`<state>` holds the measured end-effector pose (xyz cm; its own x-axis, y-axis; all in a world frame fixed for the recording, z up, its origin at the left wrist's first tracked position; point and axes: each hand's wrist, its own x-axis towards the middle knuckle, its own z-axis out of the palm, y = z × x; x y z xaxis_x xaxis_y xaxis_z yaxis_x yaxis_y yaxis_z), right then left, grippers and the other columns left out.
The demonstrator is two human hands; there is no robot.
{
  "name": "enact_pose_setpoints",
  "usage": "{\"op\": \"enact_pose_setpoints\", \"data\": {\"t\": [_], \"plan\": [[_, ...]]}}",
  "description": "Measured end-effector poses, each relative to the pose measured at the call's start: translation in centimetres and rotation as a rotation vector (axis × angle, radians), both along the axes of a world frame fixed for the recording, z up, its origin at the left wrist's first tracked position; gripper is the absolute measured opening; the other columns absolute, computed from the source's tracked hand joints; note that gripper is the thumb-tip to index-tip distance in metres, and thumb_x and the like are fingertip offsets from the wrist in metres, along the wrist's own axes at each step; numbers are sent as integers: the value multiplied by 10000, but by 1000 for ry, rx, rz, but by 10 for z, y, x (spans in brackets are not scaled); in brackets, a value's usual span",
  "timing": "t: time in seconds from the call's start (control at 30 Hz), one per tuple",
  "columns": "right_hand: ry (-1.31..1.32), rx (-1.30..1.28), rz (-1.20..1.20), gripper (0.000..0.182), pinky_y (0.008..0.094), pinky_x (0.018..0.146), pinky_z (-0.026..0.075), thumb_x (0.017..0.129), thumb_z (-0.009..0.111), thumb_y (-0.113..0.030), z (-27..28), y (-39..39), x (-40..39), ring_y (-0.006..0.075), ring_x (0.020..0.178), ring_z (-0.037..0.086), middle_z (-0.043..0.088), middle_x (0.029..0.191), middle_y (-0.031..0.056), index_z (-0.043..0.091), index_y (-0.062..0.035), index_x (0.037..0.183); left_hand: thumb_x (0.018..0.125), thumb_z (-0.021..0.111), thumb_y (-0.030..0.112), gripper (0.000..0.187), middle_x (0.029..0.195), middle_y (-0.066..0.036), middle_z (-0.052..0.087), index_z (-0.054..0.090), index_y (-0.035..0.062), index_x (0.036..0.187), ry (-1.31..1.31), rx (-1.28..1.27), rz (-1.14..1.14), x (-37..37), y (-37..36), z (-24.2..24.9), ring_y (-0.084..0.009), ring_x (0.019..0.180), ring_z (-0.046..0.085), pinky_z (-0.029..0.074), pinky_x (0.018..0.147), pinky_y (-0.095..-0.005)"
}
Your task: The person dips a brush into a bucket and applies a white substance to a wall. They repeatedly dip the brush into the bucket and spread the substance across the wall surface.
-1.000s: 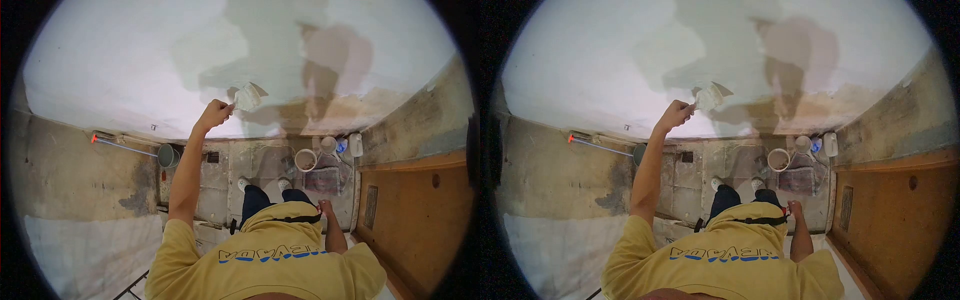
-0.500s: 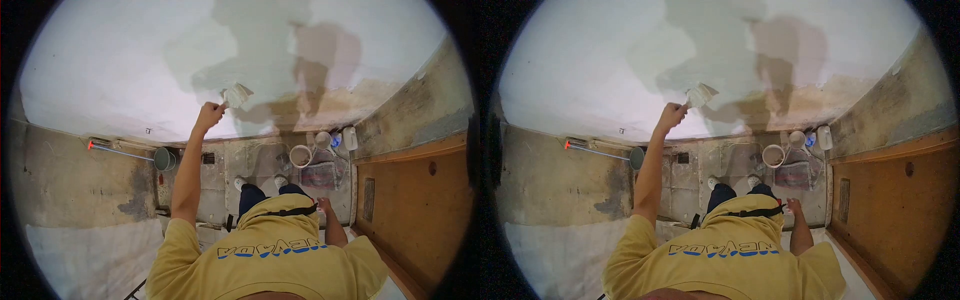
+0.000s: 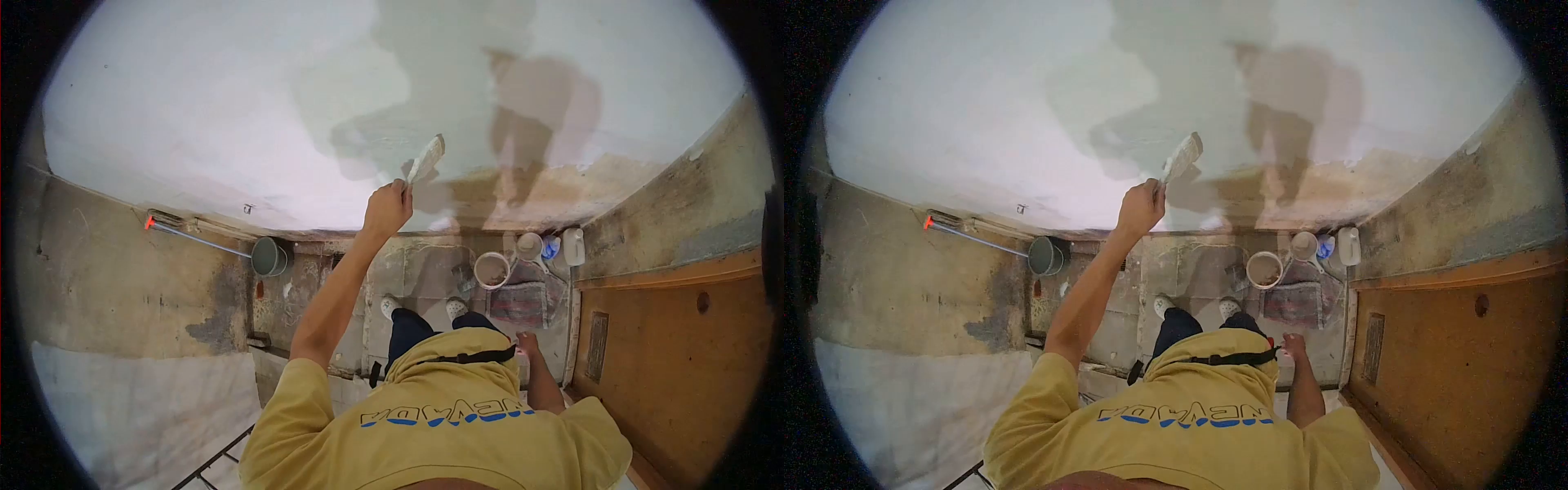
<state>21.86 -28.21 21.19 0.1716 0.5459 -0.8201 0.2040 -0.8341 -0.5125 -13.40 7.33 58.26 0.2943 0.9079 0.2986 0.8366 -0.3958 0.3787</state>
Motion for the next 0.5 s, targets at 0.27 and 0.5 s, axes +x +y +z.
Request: {"op": "enact_pose_setpoints", "data": {"t": [0.27,0.5], "plan": [[-45,-58,-160,323,423,625,548,913,570,-277,6,-2,3,266,763,650,640,930,139,576,-22,1111,881,544,190,205,675,-212,613,553,7,787,74,28,-19,-28,19,6,-402,620,603,488,578,-491],[-11,-146,-193,347,432,659,550,913,575,-264,37,-5,-15,293,818,652,635,982,163,565,5,1131,878,554,189,214,648,-218,600,554,-8,792,86,-42,5,-58,5,-1,-410,607,595,475,557,-481]]}}
